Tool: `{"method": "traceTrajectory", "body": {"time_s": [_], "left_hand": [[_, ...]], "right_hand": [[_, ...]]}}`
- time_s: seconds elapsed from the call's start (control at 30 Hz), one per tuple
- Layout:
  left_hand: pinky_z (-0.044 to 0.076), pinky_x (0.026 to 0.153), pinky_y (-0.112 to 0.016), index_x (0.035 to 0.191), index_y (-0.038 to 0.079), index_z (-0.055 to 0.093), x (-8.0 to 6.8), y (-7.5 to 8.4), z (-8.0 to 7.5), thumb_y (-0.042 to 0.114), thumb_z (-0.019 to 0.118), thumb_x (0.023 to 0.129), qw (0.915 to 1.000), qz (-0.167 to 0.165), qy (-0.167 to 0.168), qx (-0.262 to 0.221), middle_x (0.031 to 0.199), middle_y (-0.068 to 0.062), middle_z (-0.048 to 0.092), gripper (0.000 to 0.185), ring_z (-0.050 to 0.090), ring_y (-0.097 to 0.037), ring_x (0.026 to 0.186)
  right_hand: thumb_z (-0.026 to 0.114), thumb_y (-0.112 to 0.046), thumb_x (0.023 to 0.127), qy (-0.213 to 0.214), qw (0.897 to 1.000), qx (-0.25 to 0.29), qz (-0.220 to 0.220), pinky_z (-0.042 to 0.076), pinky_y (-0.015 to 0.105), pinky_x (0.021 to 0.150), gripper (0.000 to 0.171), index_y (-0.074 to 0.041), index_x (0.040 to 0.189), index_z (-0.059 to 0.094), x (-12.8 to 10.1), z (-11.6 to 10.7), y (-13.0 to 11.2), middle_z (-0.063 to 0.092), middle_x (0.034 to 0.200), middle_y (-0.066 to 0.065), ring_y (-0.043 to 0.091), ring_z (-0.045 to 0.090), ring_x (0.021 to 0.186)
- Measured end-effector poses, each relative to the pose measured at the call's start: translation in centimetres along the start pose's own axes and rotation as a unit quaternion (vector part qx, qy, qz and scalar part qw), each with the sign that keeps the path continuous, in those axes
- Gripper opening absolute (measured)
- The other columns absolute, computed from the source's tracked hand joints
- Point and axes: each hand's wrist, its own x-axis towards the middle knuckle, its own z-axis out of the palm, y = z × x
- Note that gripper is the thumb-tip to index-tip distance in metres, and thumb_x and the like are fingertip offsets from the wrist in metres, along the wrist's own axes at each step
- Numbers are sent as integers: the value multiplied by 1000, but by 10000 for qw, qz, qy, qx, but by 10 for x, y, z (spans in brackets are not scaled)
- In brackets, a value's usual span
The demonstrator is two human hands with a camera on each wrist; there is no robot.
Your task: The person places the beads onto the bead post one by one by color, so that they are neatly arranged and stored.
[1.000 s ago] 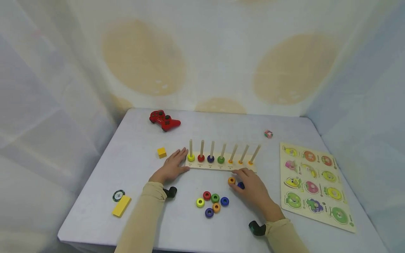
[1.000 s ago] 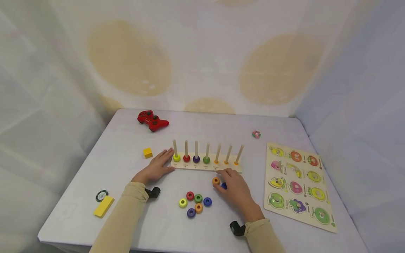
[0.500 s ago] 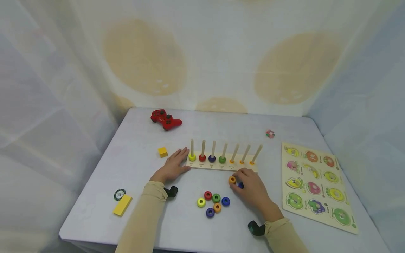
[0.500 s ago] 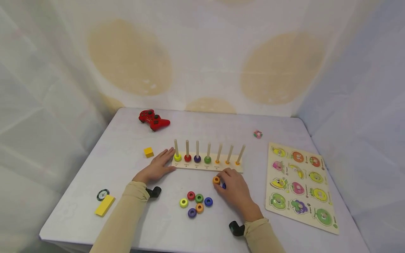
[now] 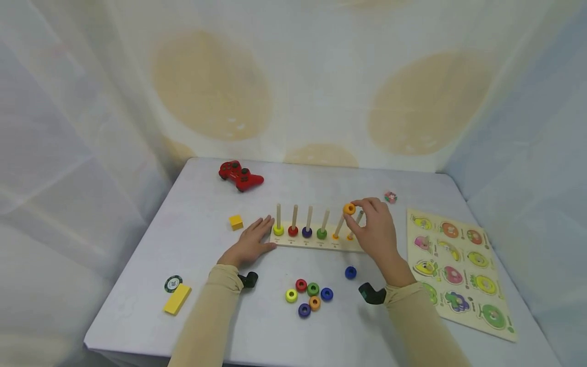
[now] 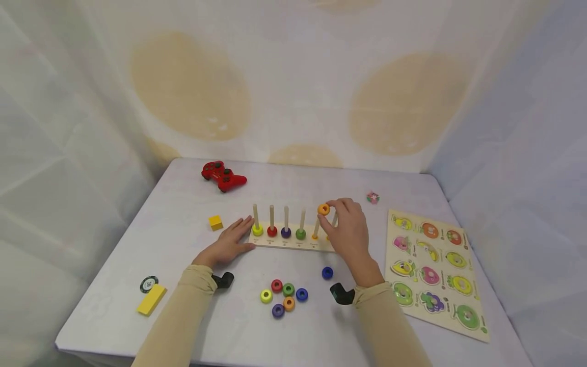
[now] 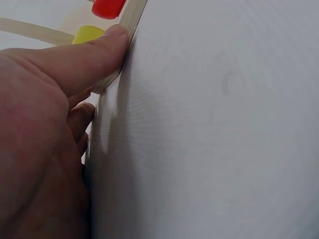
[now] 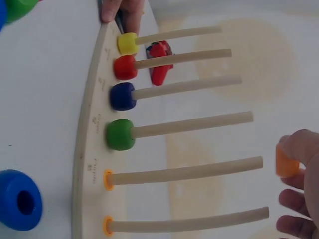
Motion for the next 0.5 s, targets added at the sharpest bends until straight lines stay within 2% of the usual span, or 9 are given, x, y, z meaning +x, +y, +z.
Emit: {"method": "traceTrajectory", "body": {"time_s": [0.1, 0.2, 0.33, 0.5], "left_hand": [[8, 130, -58, 165, 27, 17, 1, 0, 0, 44, 64, 100, 10000, 36, 9, -6, 174, 8, 9, 82, 2, -25, 162], [8, 130, -58, 165, 27, 17, 1, 1, 0, 43, 65, 99, 10000, 29, 11, -10, 174, 7, 9, 83, 3, -26, 162], [9, 130, -57, 165, 27, 17, 2, -2, 1, 42, 65, 99, 10000, 36, 33, 21, 174, 7, 9, 83, 3, -26, 162], [10, 130, -57, 165, 27, 17, 3, -3, 3, 42, 65, 99, 9999, 69, 89, 54, 174, 6, 9, 83, 4, -26, 162]], "right_hand": [[80, -24, 89, -126, 9998, -143, 55, 53, 53, 88, 34, -3, 114, 71, 7, -1, -2, 65, 116, 19, 39, 60, 105], [79, -27, 90, -327, 9987, -318, 211, 52, 54, 92, 35, -3, 115, 72, 7, -2, -5, 65, 117, 19, 40, 59, 110], [77, -30, 91, -514, 9967, -500, 373, 51, 54, 91, 38, -4, 117, 72, 4, 0, -8, 65, 119, 19, 40, 58, 112], [78, -29, 90, -387, 9977, -459, 309, 51, 55, 92, 40, -4, 120, 72, 3, 0, -8, 65, 120, 20, 41, 59, 114]]}}
